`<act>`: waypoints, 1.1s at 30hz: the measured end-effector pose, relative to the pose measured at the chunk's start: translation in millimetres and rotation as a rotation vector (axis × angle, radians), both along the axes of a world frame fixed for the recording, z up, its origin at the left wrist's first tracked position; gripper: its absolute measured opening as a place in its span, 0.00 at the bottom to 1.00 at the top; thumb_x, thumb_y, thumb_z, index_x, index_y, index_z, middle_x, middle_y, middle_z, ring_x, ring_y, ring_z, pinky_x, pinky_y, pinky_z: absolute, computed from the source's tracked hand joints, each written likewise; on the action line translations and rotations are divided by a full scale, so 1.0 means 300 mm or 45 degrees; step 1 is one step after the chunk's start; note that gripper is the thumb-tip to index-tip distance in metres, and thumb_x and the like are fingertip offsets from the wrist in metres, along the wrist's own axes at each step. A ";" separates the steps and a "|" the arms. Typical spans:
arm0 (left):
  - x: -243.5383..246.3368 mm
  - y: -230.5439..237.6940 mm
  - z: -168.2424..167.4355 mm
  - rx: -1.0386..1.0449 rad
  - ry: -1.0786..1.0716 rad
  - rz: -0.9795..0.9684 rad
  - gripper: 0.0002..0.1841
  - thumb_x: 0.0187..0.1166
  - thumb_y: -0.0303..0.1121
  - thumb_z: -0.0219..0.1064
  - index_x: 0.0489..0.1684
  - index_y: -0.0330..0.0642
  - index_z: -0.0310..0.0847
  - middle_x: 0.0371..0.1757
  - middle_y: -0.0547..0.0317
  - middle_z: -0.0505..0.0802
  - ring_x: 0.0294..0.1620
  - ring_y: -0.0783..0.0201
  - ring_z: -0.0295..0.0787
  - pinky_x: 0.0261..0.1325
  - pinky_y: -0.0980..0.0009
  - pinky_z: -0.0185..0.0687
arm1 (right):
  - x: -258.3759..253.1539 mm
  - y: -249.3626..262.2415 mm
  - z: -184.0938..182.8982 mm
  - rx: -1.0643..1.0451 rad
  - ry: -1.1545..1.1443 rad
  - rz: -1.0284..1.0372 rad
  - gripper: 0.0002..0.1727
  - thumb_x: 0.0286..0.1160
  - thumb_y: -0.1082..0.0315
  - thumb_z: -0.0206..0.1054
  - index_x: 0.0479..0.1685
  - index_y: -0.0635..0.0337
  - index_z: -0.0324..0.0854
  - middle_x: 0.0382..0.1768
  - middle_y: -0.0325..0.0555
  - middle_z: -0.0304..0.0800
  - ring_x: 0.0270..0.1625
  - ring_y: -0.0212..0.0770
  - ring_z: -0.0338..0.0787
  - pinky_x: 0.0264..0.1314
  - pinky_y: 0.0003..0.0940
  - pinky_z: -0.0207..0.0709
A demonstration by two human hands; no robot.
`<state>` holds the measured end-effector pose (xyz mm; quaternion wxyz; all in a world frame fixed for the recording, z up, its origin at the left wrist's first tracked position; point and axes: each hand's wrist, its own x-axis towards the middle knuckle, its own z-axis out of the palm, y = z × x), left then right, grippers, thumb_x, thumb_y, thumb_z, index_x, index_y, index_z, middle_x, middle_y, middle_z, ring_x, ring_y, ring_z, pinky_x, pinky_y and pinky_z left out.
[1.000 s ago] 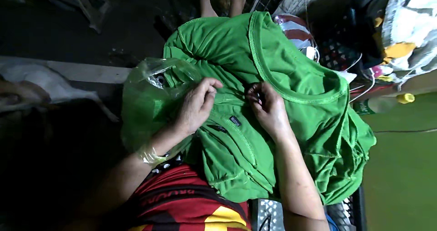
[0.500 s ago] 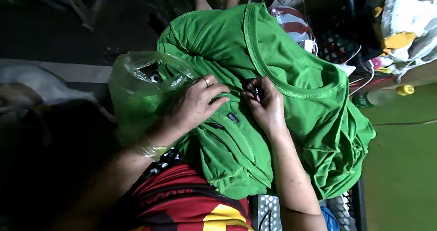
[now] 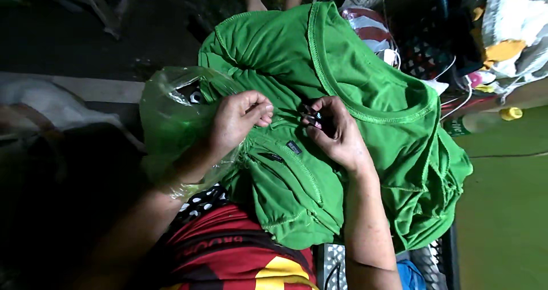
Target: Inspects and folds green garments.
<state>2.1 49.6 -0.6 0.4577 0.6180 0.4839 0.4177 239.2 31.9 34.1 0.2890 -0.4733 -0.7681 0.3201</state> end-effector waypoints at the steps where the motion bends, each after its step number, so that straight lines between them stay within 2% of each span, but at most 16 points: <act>1: 0.002 -0.006 -0.008 0.061 0.023 0.026 0.07 0.82 0.29 0.67 0.42 0.34 0.87 0.38 0.61 0.93 0.36 0.79 0.92 0.46 0.82 0.90 | 0.006 0.010 0.003 -0.038 0.034 0.027 0.21 0.69 0.71 0.65 0.63 0.63 0.72 0.44 0.44 0.87 0.37 0.27 0.86 0.35 0.22 0.80; 2: 0.005 -0.013 -0.017 0.159 0.066 0.043 0.07 0.81 0.29 0.69 0.41 0.33 0.90 0.41 0.58 0.92 0.38 0.79 0.91 0.47 0.83 0.89 | 0.011 0.024 -0.002 -0.058 0.076 0.035 0.19 0.75 0.70 0.65 0.63 0.64 0.72 0.46 0.44 0.87 0.41 0.26 0.87 0.41 0.21 0.81; 4: 0.014 -0.021 -0.043 0.423 0.176 0.062 0.07 0.78 0.29 0.72 0.41 0.34 0.94 0.44 0.51 0.93 0.41 0.74 0.90 0.49 0.83 0.86 | 0.016 0.052 -0.021 -0.077 0.157 0.007 0.17 0.78 0.69 0.64 0.62 0.67 0.72 0.46 0.42 0.87 0.45 0.25 0.88 0.48 0.22 0.84; 6: 0.028 -0.021 -0.069 0.687 0.275 0.067 0.07 0.77 0.27 0.72 0.40 0.34 0.95 0.43 0.44 0.94 0.41 0.65 0.91 0.50 0.78 0.84 | 0.009 0.055 -0.021 -0.108 0.180 -0.050 0.16 0.78 0.70 0.64 0.61 0.65 0.73 0.44 0.41 0.88 0.43 0.26 0.89 0.46 0.23 0.84; 8: 0.044 -0.021 -0.090 0.849 0.374 0.088 0.07 0.77 0.27 0.71 0.39 0.34 0.95 0.40 0.43 0.93 0.40 0.60 0.92 0.49 0.75 0.85 | -0.004 0.042 -0.012 -0.126 0.175 -0.102 0.15 0.77 0.71 0.65 0.60 0.62 0.74 0.43 0.41 0.88 0.39 0.26 0.87 0.41 0.21 0.82; 9: 0.052 -0.021 -0.099 0.900 0.427 0.108 0.07 0.78 0.27 0.70 0.39 0.34 0.94 0.40 0.43 0.93 0.40 0.58 0.92 0.47 0.73 0.86 | -0.005 0.047 -0.019 -0.098 0.185 -0.103 0.16 0.76 0.72 0.66 0.60 0.63 0.74 0.43 0.41 0.88 0.40 0.25 0.88 0.42 0.21 0.83; 11: 0.065 -0.025 -0.100 0.941 0.573 0.105 0.08 0.82 0.28 0.67 0.41 0.34 0.92 0.41 0.41 0.92 0.40 0.49 0.92 0.45 0.61 0.88 | -0.009 0.052 -0.032 -0.044 0.194 -0.110 0.15 0.75 0.72 0.68 0.58 0.65 0.76 0.43 0.41 0.88 0.41 0.24 0.88 0.44 0.21 0.84; 14: 0.068 -0.031 -0.075 0.837 0.699 0.010 0.10 0.86 0.28 0.59 0.44 0.31 0.85 0.44 0.37 0.90 0.44 0.40 0.91 0.47 0.51 0.87 | -0.008 0.047 -0.039 0.034 0.151 -0.093 0.14 0.74 0.73 0.69 0.56 0.67 0.79 0.41 0.42 0.90 0.38 0.23 0.88 0.43 0.21 0.83; 18: 0.035 -0.021 -0.017 0.437 0.597 -0.113 0.11 0.89 0.29 0.55 0.45 0.30 0.82 0.49 0.39 0.87 0.45 0.45 0.88 0.47 0.48 0.82 | 0.012 0.029 -0.013 0.059 0.031 0.013 0.12 0.72 0.74 0.71 0.53 0.67 0.82 0.40 0.44 0.89 0.38 0.24 0.86 0.44 0.19 0.81; 20: 0.028 -0.017 -0.003 0.366 0.586 -0.148 0.11 0.89 0.29 0.55 0.45 0.30 0.81 0.50 0.39 0.87 0.45 0.45 0.88 0.47 0.48 0.81 | 0.006 0.003 0.014 0.118 -0.129 0.035 0.13 0.68 0.75 0.74 0.51 0.64 0.84 0.40 0.48 0.89 0.38 0.35 0.87 0.43 0.29 0.83; 22: 0.030 -0.017 -0.005 0.379 0.587 -0.137 0.11 0.89 0.29 0.54 0.46 0.31 0.81 0.49 0.40 0.87 0.45 0.46 0.88 0.47 0.48 0.82 | -0.010 -0.004 0.027 0.192 -0.286 0.041 0.15 0.65 0.76 0.75 0.52 0.64 0.86 0.42 0.53 0.90 0.41 0.46 0.90 0.45 0.44 0.85; 24: 0.034 -0.018 -0.014 0.412 0.582 -0.111 0.11 0.89 0.29 0.54 0.45 0.32 0.81 0.48 0.41 0.87 0.45 0.47 0.88 0.46 0.50 0.82 | -0.033 -0.007 0.031 0.246 -0.402 0.014 0.14 0.64 0.75 0.77 0.50 0.62 0.87 0.42 0.54 0.89 0.40 0.51 0.91 0.40 0.51 0.84; 27: 0.041 -0.024 -0.027 0.443 0.561 -0.074 0.11 0.89 0.30 0.54 0.46 0.32 0.81 0.49 0.41 0.87 0.44 0.48 0.88 0.46 0.53 0.82 | -0.068 -0.011 0.035 0.284 -0.508 -0.026 0.14 0.62 0.75 0.77 0.49 0.60 0.89 0.43 0.57 0.88 0.38 0.54 0.90 0.34 0.53 0.82; 31: 0.046 -0.027 -0.032 0.460 0.564 -0.055 0.11 0.89 0.30 0.55 0.46 0.32 0.81 0.49 0.41 0.87 0.42 0.48 0.88 0.43 0.52 0.82 | -0.084 0.003 0.018 0.339 -0.550 -0.019 0.10 0.67 0.74 0.74 0.47 0.59 0.90 0.43 0.59 0.89 0.39 0.56 0.92 0.33 0.53 0.81; 33: 0.047 -0.026 -0.034 0.465 0.564 -0.044 0.11 0.89 0.30 0.55 0.46 0.32 0.81 0.48 0.41 0.87 0.42 0.49 0.88 0.42 0.53 0.82 | -0.086 0.005 0.011 0.368 -0.549 -0.016 0.09 0.68 0.74 0.73 0.46 0.59 0.90 0.40 0.59 0.88 0.36 0.57 0.91 0.31 0.52 0.79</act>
